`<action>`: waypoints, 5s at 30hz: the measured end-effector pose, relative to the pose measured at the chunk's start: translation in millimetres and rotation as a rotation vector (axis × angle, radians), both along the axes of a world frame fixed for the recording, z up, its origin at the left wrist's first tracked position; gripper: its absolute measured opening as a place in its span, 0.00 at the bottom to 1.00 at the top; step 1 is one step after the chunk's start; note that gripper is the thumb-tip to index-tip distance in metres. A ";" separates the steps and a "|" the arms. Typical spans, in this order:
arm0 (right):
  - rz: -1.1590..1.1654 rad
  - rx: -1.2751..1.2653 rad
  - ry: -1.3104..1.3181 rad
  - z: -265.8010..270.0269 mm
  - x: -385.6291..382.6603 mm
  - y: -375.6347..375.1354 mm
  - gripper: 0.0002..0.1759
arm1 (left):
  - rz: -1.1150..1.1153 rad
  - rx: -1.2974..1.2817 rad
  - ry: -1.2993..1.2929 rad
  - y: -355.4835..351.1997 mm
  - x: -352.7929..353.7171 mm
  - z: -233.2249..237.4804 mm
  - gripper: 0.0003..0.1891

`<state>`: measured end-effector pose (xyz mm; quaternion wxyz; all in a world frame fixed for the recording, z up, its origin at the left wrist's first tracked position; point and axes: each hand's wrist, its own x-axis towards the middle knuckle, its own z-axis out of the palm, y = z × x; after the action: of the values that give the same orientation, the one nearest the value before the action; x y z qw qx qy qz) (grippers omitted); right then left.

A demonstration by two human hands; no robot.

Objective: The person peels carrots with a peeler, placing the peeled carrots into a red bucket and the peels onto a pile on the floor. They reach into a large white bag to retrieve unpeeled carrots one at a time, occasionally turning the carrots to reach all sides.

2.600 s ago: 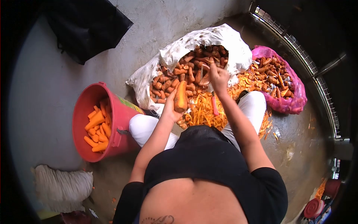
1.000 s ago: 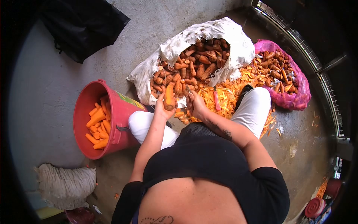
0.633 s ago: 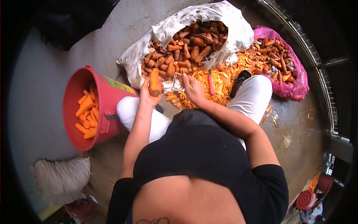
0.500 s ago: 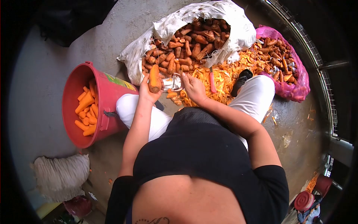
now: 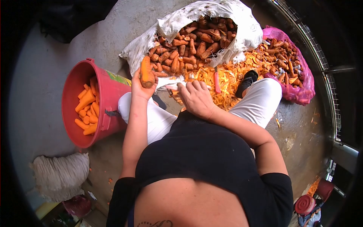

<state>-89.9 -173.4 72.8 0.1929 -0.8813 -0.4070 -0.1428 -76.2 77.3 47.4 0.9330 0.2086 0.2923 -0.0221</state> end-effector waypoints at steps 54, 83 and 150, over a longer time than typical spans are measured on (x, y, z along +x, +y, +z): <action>0.009 0.424 0.200 -11.1 129.4 -63.3 0.16 | -0.484 0.273 0.235 -147.0 41.0 20.1 0.17; -0.192 0.400 0.121 -35.0 174.9 -73.4 0.21 | -0.543 0.335 0.016 -150.9 25.5 33.0 0.20; 0.118 0.544 0.107 -1.9 117.3 -54.1 0.14 | -0.436 0.233 0.230 -151.6 24.6 38.2 0.16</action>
<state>27.4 -227.5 70.9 0.4518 -0.7781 -0.3937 -0.1884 -51.6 -74.3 85.5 0.8366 0.3687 0.3450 -0.2123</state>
